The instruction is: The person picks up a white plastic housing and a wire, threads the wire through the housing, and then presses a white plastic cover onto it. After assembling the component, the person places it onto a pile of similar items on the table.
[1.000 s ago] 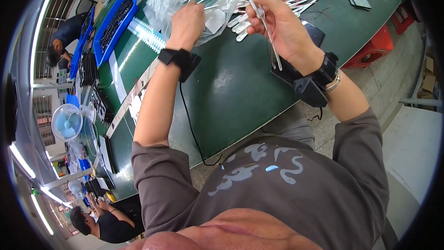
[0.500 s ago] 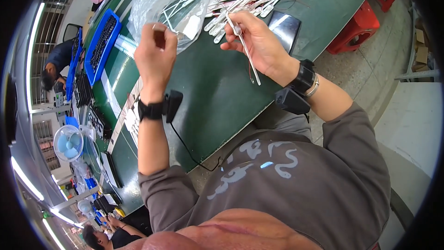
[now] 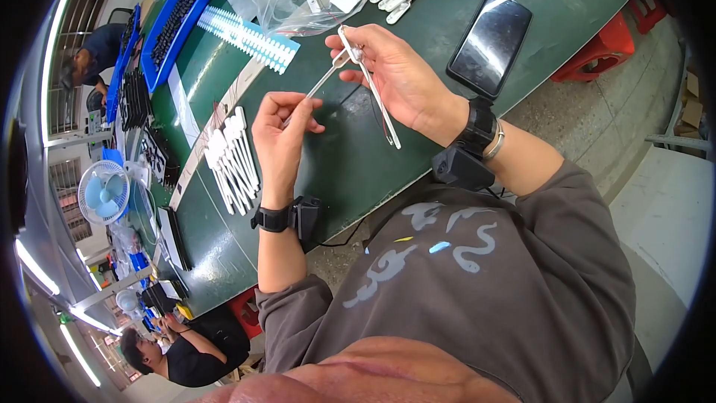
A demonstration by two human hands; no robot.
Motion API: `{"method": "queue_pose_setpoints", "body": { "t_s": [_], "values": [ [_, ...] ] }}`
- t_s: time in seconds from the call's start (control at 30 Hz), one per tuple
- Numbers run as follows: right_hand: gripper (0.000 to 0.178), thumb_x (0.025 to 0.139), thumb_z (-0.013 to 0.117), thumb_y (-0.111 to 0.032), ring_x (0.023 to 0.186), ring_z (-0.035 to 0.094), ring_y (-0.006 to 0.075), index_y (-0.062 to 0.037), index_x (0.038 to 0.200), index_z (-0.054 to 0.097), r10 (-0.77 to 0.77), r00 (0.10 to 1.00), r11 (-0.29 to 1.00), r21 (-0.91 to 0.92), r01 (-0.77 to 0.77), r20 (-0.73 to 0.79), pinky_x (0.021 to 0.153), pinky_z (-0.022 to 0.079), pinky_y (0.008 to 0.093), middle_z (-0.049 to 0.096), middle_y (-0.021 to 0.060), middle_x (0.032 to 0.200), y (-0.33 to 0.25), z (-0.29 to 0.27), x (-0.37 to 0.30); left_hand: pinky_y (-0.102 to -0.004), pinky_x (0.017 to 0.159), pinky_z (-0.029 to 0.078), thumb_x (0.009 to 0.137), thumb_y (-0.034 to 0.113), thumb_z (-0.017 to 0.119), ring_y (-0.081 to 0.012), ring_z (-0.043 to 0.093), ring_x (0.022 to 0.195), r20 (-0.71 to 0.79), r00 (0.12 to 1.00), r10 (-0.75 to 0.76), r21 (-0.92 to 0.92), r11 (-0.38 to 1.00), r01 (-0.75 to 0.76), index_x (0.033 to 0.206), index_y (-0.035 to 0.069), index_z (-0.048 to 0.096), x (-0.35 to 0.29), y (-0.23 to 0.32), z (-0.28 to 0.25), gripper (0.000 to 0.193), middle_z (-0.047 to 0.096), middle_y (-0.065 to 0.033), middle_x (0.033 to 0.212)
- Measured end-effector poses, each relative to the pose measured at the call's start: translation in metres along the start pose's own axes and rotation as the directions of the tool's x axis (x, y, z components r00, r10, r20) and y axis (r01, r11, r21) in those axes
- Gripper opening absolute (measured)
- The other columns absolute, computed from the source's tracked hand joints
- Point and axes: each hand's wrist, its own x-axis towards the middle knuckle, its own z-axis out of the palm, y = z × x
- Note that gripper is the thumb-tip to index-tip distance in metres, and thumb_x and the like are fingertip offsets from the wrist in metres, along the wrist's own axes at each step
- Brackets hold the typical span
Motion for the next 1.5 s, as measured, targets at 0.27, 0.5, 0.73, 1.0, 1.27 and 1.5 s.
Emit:
{"method": "queue_pose_setpoints", "body": {
  "t_s": [0.27, 0.5, 0.73, 1.0, 1.27, 1.5],
  "values": [
    [0.022, 0.098, 0.059, -0.029, 0.105, 0.058, 0.0097, -0.0101, 0.11, 0.059, -0.081, 0.996, 0.994, -0.069, 0.08, -0.021, 0.093, 0.043, 0.029, 0.063, 0.0021, 0.118, 0.019, 0.004, 0.004, -0.0253, 0.056, 0.041, 0.1, 0.016, 0.054, -0.0073, 0.057, 0.067, 0.082, 0.997, -0.009, 0.552, 0.833, -0.038, 0.105, 0.001, 0.066, -0.008, -0.005, -0.006, 0.02, 0.067, -0.0031, 0.082],
    [0.02, 0.099, 0.058, -0.027, 0.106, 0.057, 0.01, -0.0099, 0.11, 0.058, -0.156, 0.984, 0.983, -0.115, 0.145, -0.09, 0.095, 0.042, 0.0281, 0.063, 0.002, 0.119, 0.036, 0.016, 0.001, -0.0213, 0.059, 0.04, 0.099, 0.016, 0.061, -0.0029, 0.054, 0.071, -0.175, 0.981, -0.085, -0.125, 0.99, 0.064, 0.103, -0.001, 0.068, -0.012, 0.001, 0.004, 0.02, 0.061, 0.0032, 0.077],
    [0.02, 0.1, 0.057, -0.026, 0.105, 0.057, 0.0082, -0.0093, 0.11, 0.058, -0.134, 0.991, 0.985, -0.107, 0.135, 0.01, 0.094, 0.042, 0.0259, 0.063, 0.0017, 0.116, 0.058, 0.028, -0.012, -0.016, 0.064, 0.041, 0.096, 0.016, 0.066, 0.0001, 0.054, 0.076, -0.158, 0.987, 0.041, -0.218, 0.973, -0.076, 0.105, -0.002, 0.068, -0.016, 0.001, 0.028, 0.02, 0.064, 0.0036, 0.082],
    [0.024, 0.101, 0.054, -0.029, 0.095, 0.056, 0.0087, -0.0074, 0.11, 0.06, 0.032, 0.996, 0.977, -0.212, -0.013, 0.083, 0.09, 0.044, 0.0271, 0.064, 0.0019, 0.109, 0.041, 0.016, -0.016, -0.0161, 0.059, 0.039, 0.096, 0.017, 0.066, -0.0011, 0.053, 0.068, 0.022, 0.998, -0.067, -0.282, 0.957, 0.071, 0.107, -0.002, 0.068, -0.017, 0.004, 0.012, 0.022, 0.069, -0.0015, 0.087],
    [0.039, 0.103, 0.047, -0.03, 0.088, 0.054, 0.0087, -0.0004, 0.127, 0.057, 0.145, 0.97, 0.963, -0.251, -0.094, 0.194, 0.082, 0.046, 0.0251, 0.063, 0.0025, 0.105, 0.013, -0.002, -0.025, -0.0177, 0.041, 0.017, 0.097, 0.022, 0.061, 0.0018, 0.027, 0.046, 0.298, 0.925, -0.237, -0.375, 0.862, 0.341, 0.103, 0.001, 0.066, -0.015, 0.006, 0.0, 0.022, 0.067, -0.0029, 0.078],
    [0.043, 0.104, 0.046, -0.029, 0.082, 0.053, 0.009, 0.0026, 0.131, 0.055, 0.165, 0.965, 0.956, -0.275, -0.104, 0.206, 0.077, 0.046, 0.0241, 0.061, 0.0028, 0.103, 0.012, -0.014, -0.03, -0.0172, 0.041, 0.017, 0.098, 0.023, 0.06, 0.0019, 0.026, 0.046, 0.436, 0.853, -0.286, -0.372, 0.806, 0.46, 0.103, 0.003, 0.066, -0.012, 0.002, 0.001, 0.021, 0.065, -0.0016, 0.076]
  ]
}}
